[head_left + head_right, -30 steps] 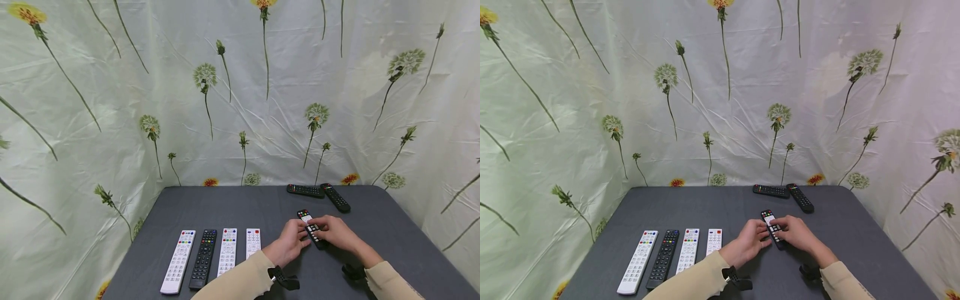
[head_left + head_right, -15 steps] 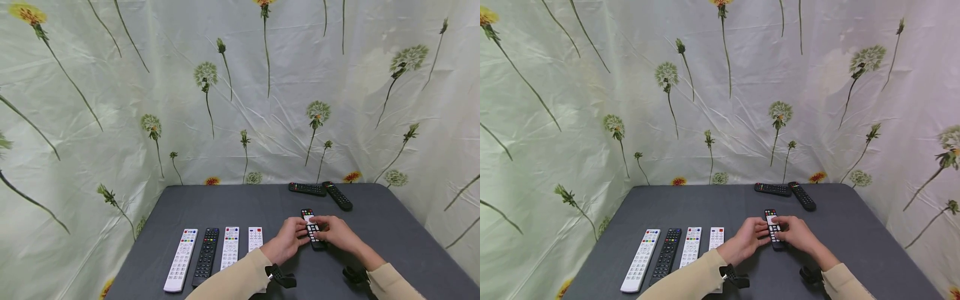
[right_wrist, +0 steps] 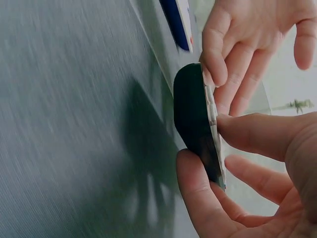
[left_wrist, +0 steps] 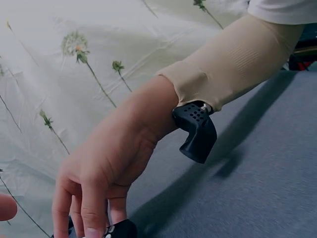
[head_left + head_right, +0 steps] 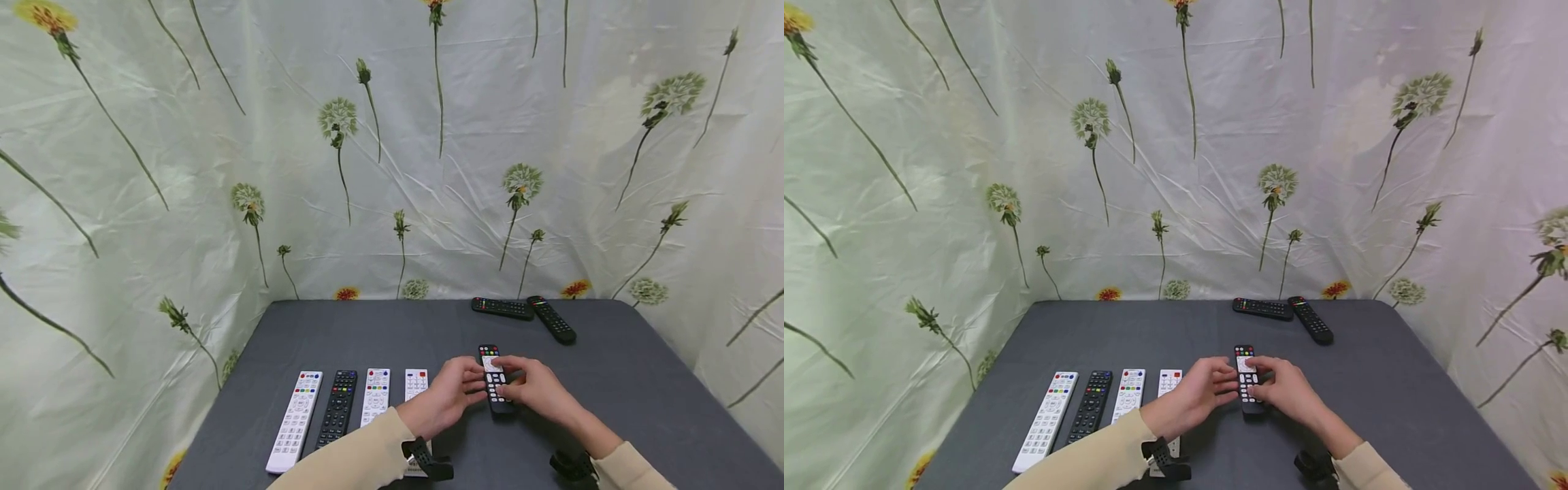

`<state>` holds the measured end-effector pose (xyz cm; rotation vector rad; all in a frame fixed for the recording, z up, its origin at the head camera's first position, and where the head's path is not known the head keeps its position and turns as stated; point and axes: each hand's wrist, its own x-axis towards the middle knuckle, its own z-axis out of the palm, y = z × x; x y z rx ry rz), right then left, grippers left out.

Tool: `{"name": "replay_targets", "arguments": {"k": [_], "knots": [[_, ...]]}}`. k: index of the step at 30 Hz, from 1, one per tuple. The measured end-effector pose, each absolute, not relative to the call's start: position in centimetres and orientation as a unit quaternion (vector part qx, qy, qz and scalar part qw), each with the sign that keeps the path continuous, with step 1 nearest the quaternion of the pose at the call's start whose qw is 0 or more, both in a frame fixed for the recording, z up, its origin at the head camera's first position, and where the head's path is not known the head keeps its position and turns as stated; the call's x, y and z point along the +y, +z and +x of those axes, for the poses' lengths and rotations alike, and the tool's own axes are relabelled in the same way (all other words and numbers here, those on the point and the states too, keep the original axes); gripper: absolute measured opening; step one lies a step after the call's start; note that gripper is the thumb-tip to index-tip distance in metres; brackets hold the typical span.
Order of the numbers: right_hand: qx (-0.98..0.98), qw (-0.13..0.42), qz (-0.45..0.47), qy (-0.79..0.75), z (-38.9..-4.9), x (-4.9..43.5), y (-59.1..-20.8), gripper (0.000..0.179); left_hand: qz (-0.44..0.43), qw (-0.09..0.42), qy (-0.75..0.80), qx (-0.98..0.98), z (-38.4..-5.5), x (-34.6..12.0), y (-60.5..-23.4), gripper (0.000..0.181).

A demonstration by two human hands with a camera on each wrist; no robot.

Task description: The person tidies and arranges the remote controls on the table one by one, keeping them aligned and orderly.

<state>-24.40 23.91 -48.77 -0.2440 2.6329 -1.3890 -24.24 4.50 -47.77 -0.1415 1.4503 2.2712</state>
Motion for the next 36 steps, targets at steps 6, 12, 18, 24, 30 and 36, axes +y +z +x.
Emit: {"name": "replay_targets", "arguments": {"k": [6, 12, 18, 24, 30, 36], "knots": [[0.865, 0.086, -0.091, -0.486, -22.9, 22.0, -48.9, 0.052, -0.038, 0.239, 0.81, 0.534, -22.9, 2.1, -47.6, 0.064], [0.85, 0.101, -0.106, -0.505, -21.8, 20.5, -49.2, 0.052, -0.031, 0.248, 0.794, 0.554, -21.4, 0.2, -47.8, 0.066], [0.842, 0.116, -0.117, -0.514, -21.3, 19.6, -49.8, 0.051, -0.034, 0.256, 0.783, 0.565, -20.4, -1.1, -47.6, 0.067], [0.844, 0.131, -0.126, -0.504, -20.7, 19.1, -50.4, 0.052, -0.051, 0.26, 0.78, 0.567, -19.7, -1.4, -47.6, 0.065], [0.863, 0.101, -0.15, -0.472, -20.5, 18.7, -50.5, 0.051, -0.051, 0.265, 0.783, 0.56, -19.6, -1.4, -47.6, 0.069], [0.853, 0.119, -0.154, -0.484, -20.3, 18.5, -50.8, 0.052, -0.061, 0.255, 0.784, 0.563, -19.4, -1.5, -47.9, 0.072]]}}
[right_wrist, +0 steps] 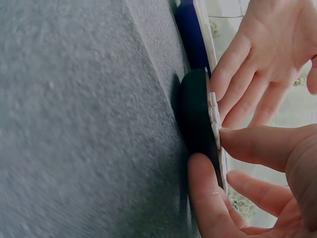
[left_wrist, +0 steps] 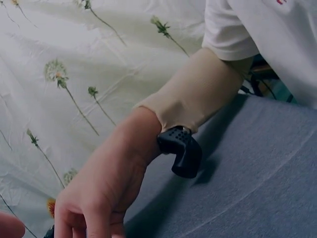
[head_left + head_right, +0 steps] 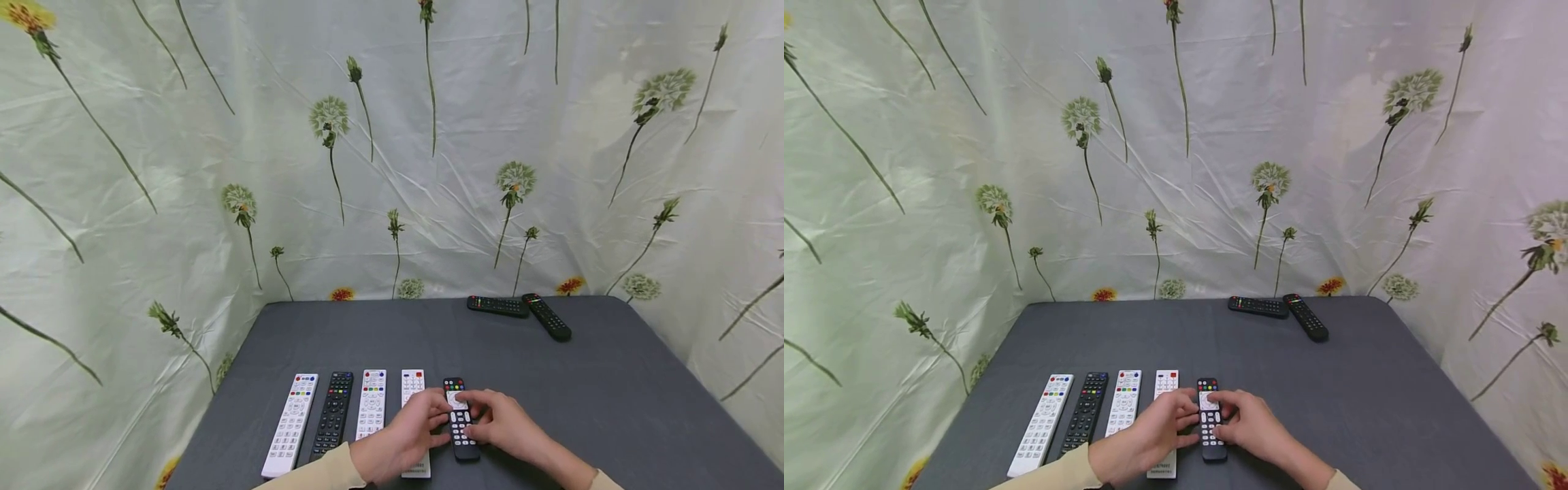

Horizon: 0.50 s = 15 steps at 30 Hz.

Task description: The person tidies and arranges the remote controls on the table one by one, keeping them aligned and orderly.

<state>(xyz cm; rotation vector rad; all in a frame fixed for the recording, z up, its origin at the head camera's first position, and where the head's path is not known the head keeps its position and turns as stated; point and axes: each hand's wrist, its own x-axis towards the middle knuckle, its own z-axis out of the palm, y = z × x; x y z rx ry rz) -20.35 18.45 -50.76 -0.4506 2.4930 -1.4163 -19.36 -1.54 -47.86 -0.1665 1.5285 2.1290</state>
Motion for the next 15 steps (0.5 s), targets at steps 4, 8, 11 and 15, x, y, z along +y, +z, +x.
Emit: {"name": "replay_targets", "arguments": {"k": [4, 8, 11, 15], "knots": [[0.846, 0.122, -0.153, -0.497, -20.25, 18.34, -50.83, 0.052, -0.057, 0.25, 0.79, 0.557, -19.08, -1.68, -47.8, 0.074], [0.845, 0.118, -0.152, -0.499, -20.23, 18.26, -50.87, 0.052, -0.059, 0.244, 0.794, 0.554, -18.97, -1.77, -47.82, 0.074], [0.844, 0.12, -0.151, -0.501, -20.2, 18.22, -50.96, 0.052, -0.062, 0.24, 0.794, 0.555, -18.89, -1.78, -47.95, 0.073], [0.844, 0.119, -0.153, -0.501, -20.16, 18.16, -51.2, 0.052, -0.065, 0.234, 0.793, 0.558, -18.77, -1.77, -48.1, 0.073]]}}
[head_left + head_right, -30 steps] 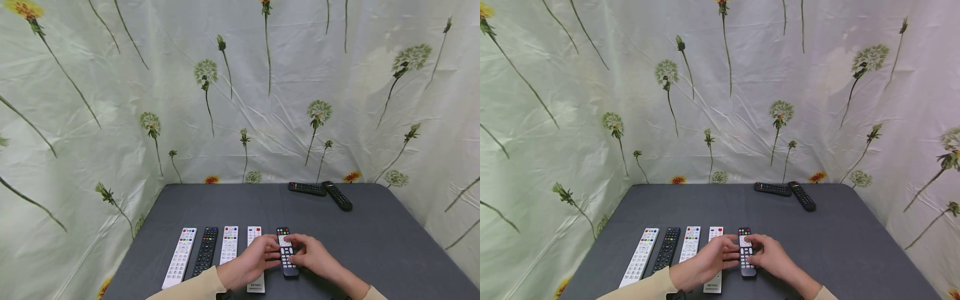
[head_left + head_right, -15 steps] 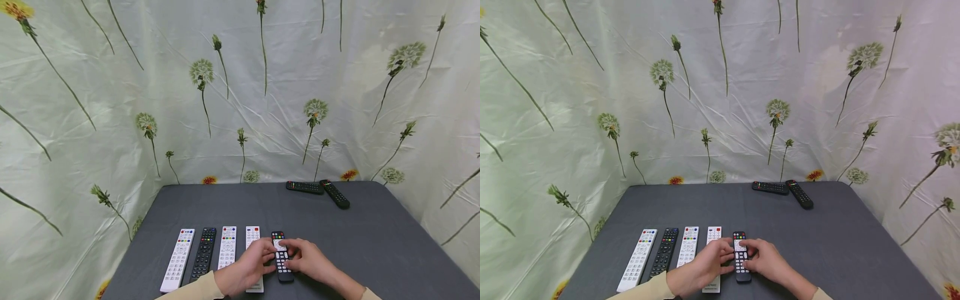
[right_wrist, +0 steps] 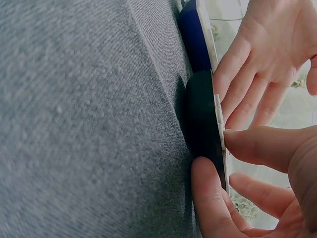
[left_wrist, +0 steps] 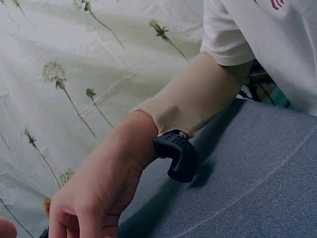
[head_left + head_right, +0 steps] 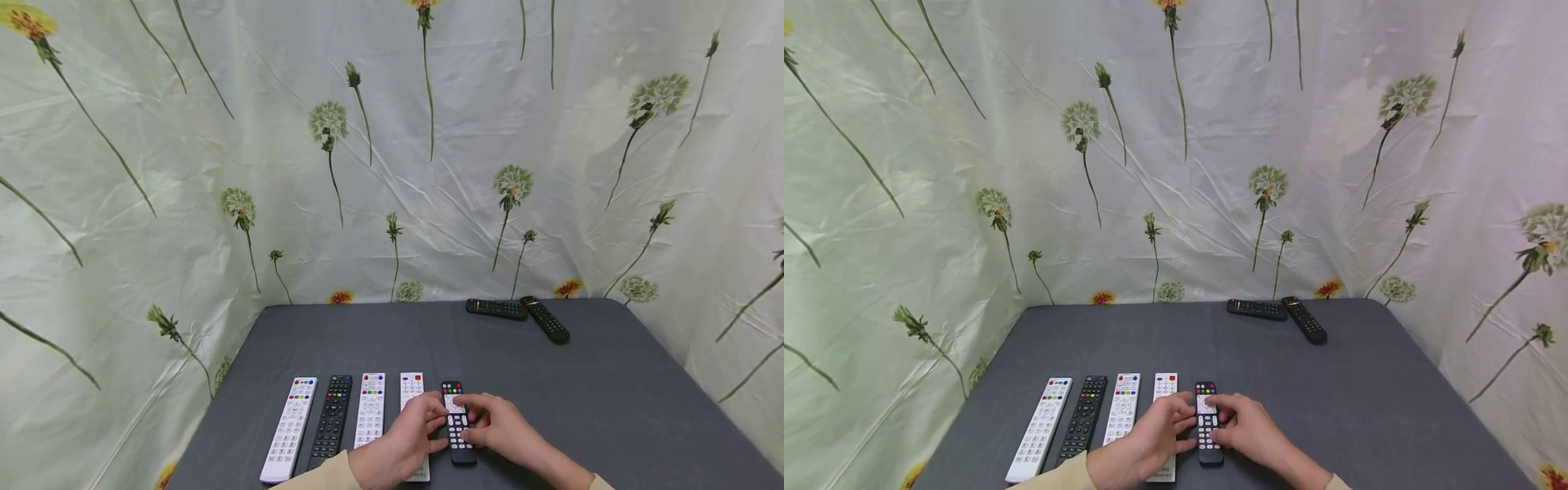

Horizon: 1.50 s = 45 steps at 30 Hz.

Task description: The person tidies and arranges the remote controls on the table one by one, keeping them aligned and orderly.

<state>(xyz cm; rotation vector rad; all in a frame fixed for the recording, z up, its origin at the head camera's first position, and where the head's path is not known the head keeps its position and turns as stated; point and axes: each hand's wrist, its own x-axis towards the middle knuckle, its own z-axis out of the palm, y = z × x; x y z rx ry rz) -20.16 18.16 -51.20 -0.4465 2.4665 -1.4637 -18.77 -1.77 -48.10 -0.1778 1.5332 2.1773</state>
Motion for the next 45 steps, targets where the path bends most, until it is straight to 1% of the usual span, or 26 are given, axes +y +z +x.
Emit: {"name": "replay_targets", "arguments": {"k": [12, 22, 32, 36, 39, 45], "knots": [[0.849, 0.109, -0.153, -0.494, -20.0, 18.0, -51.4, 0.052, -0.06, 0.23, 0.784, 0.573, -18.7, -1.7, -48.2, 0.074], [0.849, 0.114, -0.15, -0.494, -20.0, 18.2, -51.4, 0.052, -0.065, 0.231, 0.79, 0.565, -18.7, -1.5, -48.5, 0.073], [0.85, 0.122, -0.137, -0.493, -20.1, 18.6, -50.7, 0.05, -0.057, 0.232, 0.786, 0.57, -18.9, -1.4, -47.9, 0.073], [0.857, 0.108, -0.13, -0.487, -20.7, 18.8, -49.5, 0.05, -0.057, 0.228, 0.775, 0.586, -19.3, -1.4, -47.1, 0.072], [0.865, 0.094, -0.119, -0.478, -21.8, 19.3, -48.2, 0.048, -0.052, 0.211, 0.772, 0.598, -19.6, -1.4, -46.2, 0.071], [0.904, 0.027, -0.116, -0.411, -25.5, 21.5, -45.3, 0.038, -0.039, 0.191, 0.788, 0.584, -20.5, -1.0, -44.3, 0.068]]}}
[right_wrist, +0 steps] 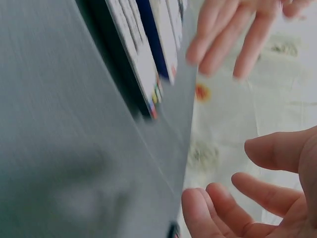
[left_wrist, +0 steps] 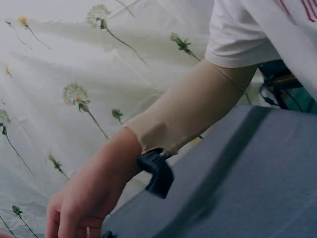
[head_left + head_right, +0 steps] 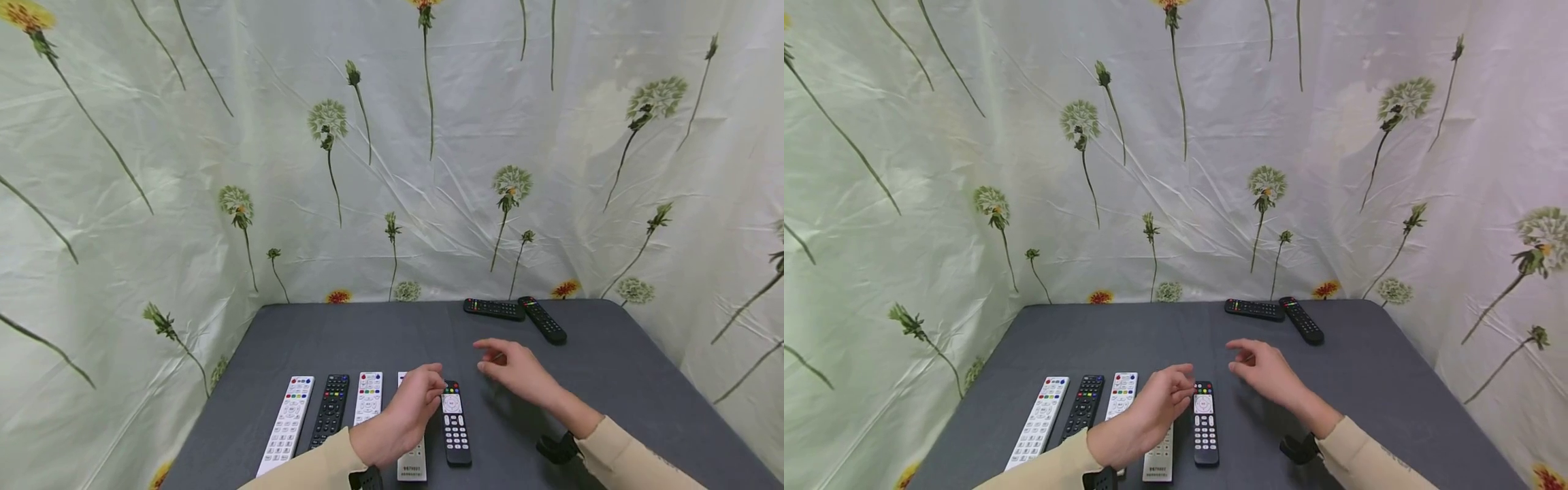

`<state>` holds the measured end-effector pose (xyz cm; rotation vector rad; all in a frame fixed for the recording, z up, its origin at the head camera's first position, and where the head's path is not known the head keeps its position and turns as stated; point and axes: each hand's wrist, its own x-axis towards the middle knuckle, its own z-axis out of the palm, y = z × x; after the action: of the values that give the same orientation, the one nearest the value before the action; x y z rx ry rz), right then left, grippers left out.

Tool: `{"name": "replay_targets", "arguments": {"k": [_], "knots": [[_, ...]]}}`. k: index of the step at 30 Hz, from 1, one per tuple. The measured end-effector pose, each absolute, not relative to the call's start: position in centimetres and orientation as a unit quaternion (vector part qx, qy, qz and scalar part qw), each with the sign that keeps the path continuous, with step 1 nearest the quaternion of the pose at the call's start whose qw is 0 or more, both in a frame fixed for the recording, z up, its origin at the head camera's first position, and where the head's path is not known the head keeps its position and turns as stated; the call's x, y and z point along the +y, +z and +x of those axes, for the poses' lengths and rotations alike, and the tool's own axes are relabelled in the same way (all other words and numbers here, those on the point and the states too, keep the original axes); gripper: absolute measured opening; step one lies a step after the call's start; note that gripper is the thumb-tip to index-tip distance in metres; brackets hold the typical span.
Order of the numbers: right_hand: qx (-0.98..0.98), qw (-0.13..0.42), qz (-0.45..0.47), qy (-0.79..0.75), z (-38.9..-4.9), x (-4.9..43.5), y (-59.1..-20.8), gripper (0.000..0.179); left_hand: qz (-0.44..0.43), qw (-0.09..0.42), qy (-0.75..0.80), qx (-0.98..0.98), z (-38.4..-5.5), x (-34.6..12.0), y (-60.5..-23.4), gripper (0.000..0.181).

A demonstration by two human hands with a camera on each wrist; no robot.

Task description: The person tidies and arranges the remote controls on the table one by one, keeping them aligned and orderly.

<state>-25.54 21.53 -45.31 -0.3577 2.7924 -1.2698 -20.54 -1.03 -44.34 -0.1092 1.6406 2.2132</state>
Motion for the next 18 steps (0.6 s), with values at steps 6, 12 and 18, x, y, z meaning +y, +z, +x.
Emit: {"name": "replay_targets", "arguments": {"k": [6, 12, 18], "knots": [[0.923, 0.0, -0.128, -0.362, -30.1, 24.2, -43.5, 0.032, -0.029, 0.179, 0.811, 0.557, -22.0, 0.5, -43.5, 0.067], [0.932, 0.02, -0.14, -0.333, -34.0, 26.3, -43.1, 0.039, -0.025, 0.18, 0.819, 0.545, -24.8, 2.3, -43.4, 0.067], [0.955, 0.014, -0.153, -0.254, -37.3, 27.0, -44.5, 0.043, -0.057, 0.168, 0.821, 0.543, -27.8, 2.8, -44.3, 0.064]]}}
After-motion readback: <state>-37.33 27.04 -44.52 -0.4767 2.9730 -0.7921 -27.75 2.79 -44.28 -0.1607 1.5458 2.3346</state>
